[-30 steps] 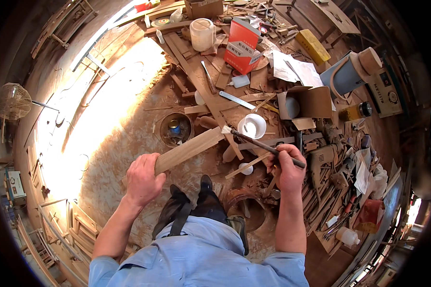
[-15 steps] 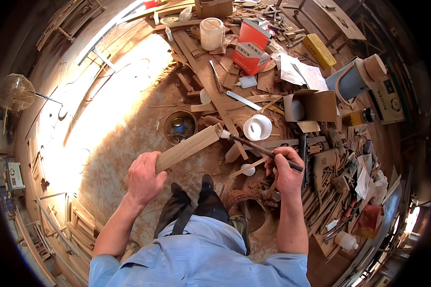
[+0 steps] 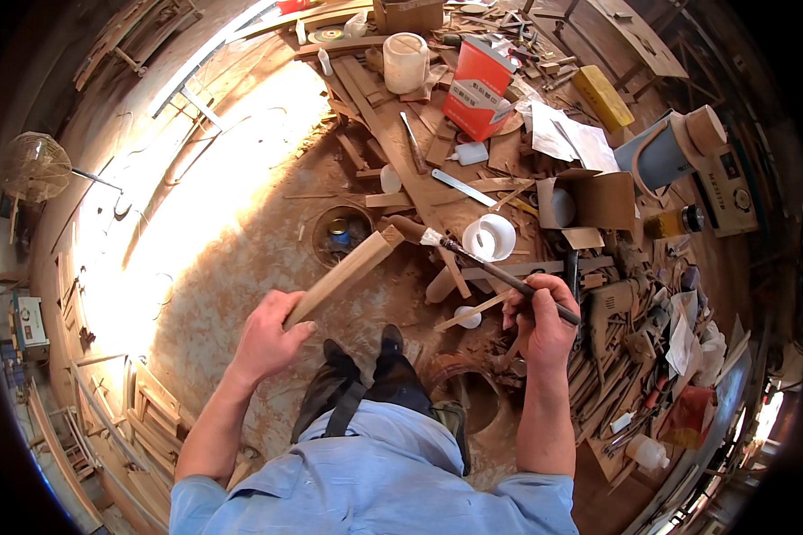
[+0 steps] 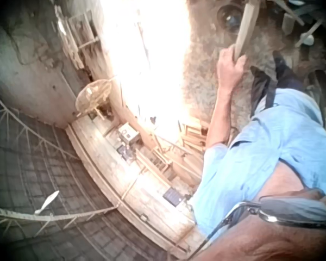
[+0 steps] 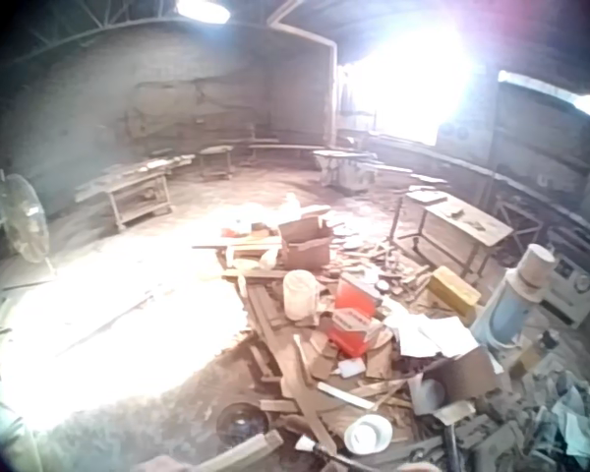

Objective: The person assembles a wooden cabinet door by applying glue to thin wooden strips and attaching them to a larger wooden panel. They use a hammer to tap the strips into place and secure them. The person also retrieves additional wooden pieces from a workbench and continues the assembly process.

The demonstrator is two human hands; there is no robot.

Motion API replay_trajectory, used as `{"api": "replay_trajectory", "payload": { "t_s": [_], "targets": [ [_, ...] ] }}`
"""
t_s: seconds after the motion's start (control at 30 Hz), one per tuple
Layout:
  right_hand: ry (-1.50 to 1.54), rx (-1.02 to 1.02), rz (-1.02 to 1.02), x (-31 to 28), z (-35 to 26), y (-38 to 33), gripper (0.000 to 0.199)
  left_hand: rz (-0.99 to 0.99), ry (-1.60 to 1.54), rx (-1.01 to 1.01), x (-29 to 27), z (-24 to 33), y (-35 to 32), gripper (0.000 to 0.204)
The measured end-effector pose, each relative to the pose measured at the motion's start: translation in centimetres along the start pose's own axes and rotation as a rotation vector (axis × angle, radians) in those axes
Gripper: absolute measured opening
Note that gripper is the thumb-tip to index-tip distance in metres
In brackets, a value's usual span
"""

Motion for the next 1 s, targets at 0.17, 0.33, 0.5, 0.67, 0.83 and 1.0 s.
{"api": "replay_trajectory", "payload": {
  "t_s": [0.17,0.33,0.5,0.67,0.83,1.0],
  "targets": [
    [0.105,0.055,-0.043,0.5,1.5,-0.1,0.014,-0.420,-0.655,-0.670,3.5,-3.3,-3.5,0.046],
    [0.109,0.105,-0.023,1.4,2.8,-0.4,0.012,-0.490,-0.804,-0.816,3.7,-2.0,-4.4,0.041],
    [0.054,0.119,-0.033,2.2,3.4,-0.5,0.010,-0.513,-0.833,-0.821,3.8,-2.0,-4.6,0.041],
    [-0.229,0.142,-0.076,2.4,4.5,-0.7,0.010,-0.531,-0.858,-0.839,3.7,-2.0,-4.4,0.041],
    [-0.338,0.102,-0.068,2.2,3.8,-0.6,0.010,-0.561,-0.839,-0.854,3.8,-2.5,-4.7,0.039],
    [-0.317,-0.017,-0.107,3.4,2.1,-0.7,0.012,-0.514,-0.864,-0.863,3.3,-3.0,-4.4,0.037]
  ]
}}
Point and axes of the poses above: each hand's wrist, its own y-axis towards the middle knuckle, its own x-axis out of the palm, z = x × y, the point moved 9 cm from there along y, towards the middle knuckle, and after that the axes turned 15 degrees about z, right-handed, at the moved point
